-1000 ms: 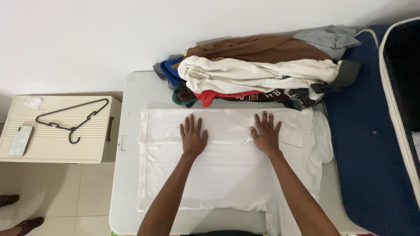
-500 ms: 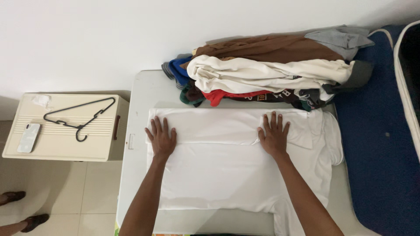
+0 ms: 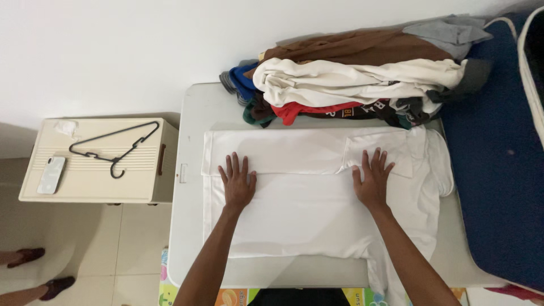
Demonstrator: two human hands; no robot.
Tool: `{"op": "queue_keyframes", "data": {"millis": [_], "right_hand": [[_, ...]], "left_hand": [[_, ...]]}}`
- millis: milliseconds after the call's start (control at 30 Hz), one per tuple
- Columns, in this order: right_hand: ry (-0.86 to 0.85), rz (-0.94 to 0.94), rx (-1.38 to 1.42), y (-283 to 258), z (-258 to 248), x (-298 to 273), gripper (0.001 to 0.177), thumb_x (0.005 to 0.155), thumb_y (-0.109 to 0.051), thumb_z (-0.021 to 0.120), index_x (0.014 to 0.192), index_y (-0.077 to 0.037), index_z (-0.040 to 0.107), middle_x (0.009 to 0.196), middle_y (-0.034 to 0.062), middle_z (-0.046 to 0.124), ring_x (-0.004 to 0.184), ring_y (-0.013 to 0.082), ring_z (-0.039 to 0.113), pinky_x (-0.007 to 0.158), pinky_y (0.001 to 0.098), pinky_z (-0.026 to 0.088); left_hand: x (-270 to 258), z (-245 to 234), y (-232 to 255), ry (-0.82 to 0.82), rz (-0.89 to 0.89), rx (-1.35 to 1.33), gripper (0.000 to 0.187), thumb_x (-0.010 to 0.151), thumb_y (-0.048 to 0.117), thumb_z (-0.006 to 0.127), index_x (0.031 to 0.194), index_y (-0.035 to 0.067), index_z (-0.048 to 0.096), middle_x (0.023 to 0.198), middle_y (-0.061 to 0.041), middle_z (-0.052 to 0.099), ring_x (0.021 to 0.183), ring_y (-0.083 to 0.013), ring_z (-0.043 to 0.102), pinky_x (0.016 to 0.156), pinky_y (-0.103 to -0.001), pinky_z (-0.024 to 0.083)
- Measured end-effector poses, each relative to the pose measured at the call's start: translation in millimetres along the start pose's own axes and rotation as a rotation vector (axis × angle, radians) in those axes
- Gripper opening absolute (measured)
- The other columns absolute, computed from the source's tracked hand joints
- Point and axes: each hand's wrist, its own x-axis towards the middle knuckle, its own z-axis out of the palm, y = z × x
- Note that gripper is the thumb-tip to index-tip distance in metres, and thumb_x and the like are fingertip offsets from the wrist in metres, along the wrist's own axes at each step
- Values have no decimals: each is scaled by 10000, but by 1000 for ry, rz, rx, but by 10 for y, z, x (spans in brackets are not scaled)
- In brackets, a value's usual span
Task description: The person places a folded white polo shirt into a suitcase and then spreads a large white t-shirt on a table to begin folding it.
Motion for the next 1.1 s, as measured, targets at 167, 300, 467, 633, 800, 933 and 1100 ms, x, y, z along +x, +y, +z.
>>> {"op": "queue_keyframes", "data": {"millis": [167, 300, 467, 633, 800, 933, 1100], "right_hand": [[-6, 140, -39, 82, -98, -485, 726, 1000, -407, 504, 1568, 28, 374, 1643, 394, 193, 1539, 563, 108, 1160, 760, 43], [-65, 243, -135, 165, -80, -820, 734, 1007, -444, 510, 1556, 25, 377, 1628, 403, 195, 1531, 563, 109, 1146, 759, 45], [-2, 239, -188, 184, -45, -991, 715, 1034, -465, 472, 1562, 12, 389, 1619, 397, 232, 1540, 538, 139, 1197, 720, 68], [10, 253, -165, 146, -54, -990, 705, 1032, -472, 457, 1544, 9, 403, 1617, 376, 260, 1532, 530, 170, 1208, 692, 81], [-20, 253, -199, 233, -5, -948, 718, 1016, -487, 473, 1551, -11, 407, 1627, 347, 261, 1532, 510, 180, 1212, 677, 91], [-87, 238, -57, 409, -61, -950, 730, 985, -438, 556, 1534, 15, 393, 1624, 365, 211, 1510, 530, 135, 1186, 675, 64], [-52, 105, 136, 330, -280, -1319, 577, 981, -266, 597, 1465, 31, 495, 1616, 358, 273, 1536, 545, 117, 1224, 644, 86]], "left_hand": [[-531, -40, 301, -18, 47, -42, 595, 1022, 382, 517, 1502, 34, 468, 1655, -269, 200, 1545, -477, 94, 1192, -700, 44], [-918, -68, 442, -4, 88, -92, 594, 1010, 367, 536, 1488, 19, 487, 1653, -289, 193, 1537, -497, 105, 1194, -694, 66], [-1060, -70, 409, 0, 133, -41, 577, 1006, 351, 544, 1492, 43, 495, 1647, -273, 238, 1537, -470, 165, 1213, -666, 108], [-1077, -73, 418, 3, 113, -38, 572, 989, 347, 561, 1477, 54, 508, 1631, -264, 264, 1525, -459, 194, 1210, -659, 127], [-1141, 15, 422, 75, 117, -59, 534, 966, 307, 615, 1412, 19, 559, 1587, -272, 327, 1490, -464, 237, 1180, -681, 123], [-1483, 130, 537, 96, 107, -96, 389, 977, 183, 611, 1342, 53, 638, 1556, -184, 456, 1500, -377, 339, 1250, -629, 172], [-1785, -92, 846, 51, 144, -233, 393, 906, 214, 679, 1261, 46, 685, 1499, -170, 502, 1452, -350, 373, 1220, -623, 173]]}}
